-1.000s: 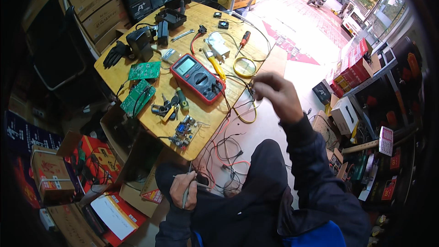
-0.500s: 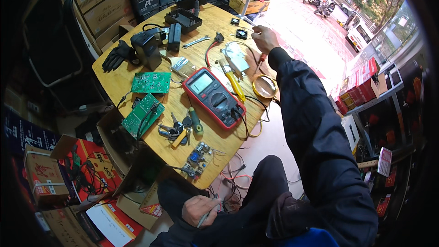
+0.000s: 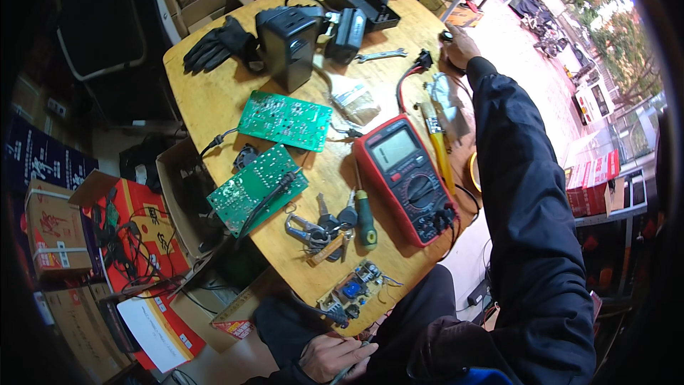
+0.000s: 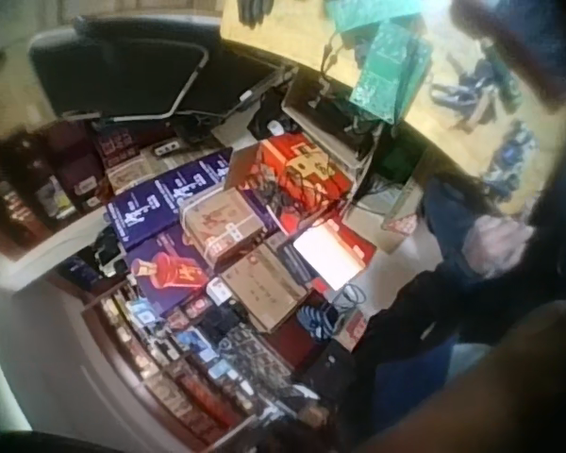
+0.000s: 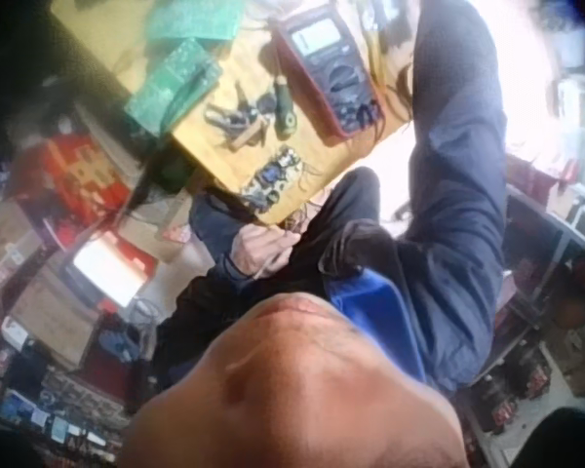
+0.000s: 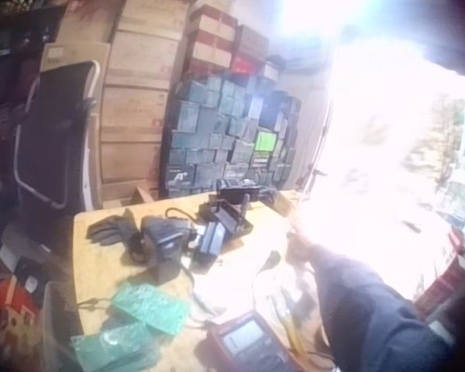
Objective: The person holds a circuit board and a multimeter, then walks into a workshop and sits on the floor. They use the multimeter probes to test points on the circuit board while occasionally using a magnifying glass to inspect components.
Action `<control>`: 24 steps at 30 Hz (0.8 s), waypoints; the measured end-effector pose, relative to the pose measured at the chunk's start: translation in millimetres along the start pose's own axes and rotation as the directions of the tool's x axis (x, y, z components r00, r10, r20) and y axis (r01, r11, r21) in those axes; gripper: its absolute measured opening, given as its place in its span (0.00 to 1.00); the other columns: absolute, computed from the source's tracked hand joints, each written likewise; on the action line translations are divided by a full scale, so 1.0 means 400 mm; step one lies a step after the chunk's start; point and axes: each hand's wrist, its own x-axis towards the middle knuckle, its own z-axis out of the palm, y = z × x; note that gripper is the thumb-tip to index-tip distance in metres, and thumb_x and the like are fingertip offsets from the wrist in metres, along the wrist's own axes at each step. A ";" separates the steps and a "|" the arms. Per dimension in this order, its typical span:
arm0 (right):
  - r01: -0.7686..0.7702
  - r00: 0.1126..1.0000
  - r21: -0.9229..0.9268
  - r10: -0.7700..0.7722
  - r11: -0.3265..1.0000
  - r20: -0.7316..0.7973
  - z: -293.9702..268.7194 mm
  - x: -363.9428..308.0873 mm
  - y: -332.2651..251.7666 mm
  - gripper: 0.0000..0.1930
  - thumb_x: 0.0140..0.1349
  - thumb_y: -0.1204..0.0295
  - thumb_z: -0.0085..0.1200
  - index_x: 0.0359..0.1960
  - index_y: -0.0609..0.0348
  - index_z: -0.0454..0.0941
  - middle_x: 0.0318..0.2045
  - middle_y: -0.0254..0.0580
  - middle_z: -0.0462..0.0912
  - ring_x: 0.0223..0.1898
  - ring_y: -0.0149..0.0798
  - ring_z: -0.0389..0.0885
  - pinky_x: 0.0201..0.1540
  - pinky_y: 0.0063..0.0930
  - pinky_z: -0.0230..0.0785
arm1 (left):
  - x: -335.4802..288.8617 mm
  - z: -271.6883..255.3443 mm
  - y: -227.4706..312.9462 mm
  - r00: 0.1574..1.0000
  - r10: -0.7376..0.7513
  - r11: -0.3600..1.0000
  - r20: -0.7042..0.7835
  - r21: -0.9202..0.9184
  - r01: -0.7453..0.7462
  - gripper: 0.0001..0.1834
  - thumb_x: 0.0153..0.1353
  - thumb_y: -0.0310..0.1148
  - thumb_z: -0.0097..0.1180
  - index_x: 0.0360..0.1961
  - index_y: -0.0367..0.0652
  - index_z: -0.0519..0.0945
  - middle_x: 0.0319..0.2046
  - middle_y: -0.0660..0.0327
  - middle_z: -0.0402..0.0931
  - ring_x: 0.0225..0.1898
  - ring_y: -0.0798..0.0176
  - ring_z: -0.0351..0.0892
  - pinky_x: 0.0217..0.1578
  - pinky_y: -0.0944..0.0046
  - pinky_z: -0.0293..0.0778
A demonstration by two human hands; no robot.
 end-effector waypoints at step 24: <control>-0.121 0.990 0.818 -0.005 -0.563 0.144 -0.430 -0.833 -0.407 0.23 0.76 0.72 0.52 0.70 0.60 0.70 0.51 0.49 0.83 0.50 0.43 0.85 0.57 0.35 0.82 | -0.088 0.036 0.008 0.999 0.044 0.999 -0.017 0.001 -0.044 0.13 0.53 0.25 0.68 0.41 0.35 0.90 0.30 0.51 0.86 0.30 0.47 0.87 0.36 0.53 0.83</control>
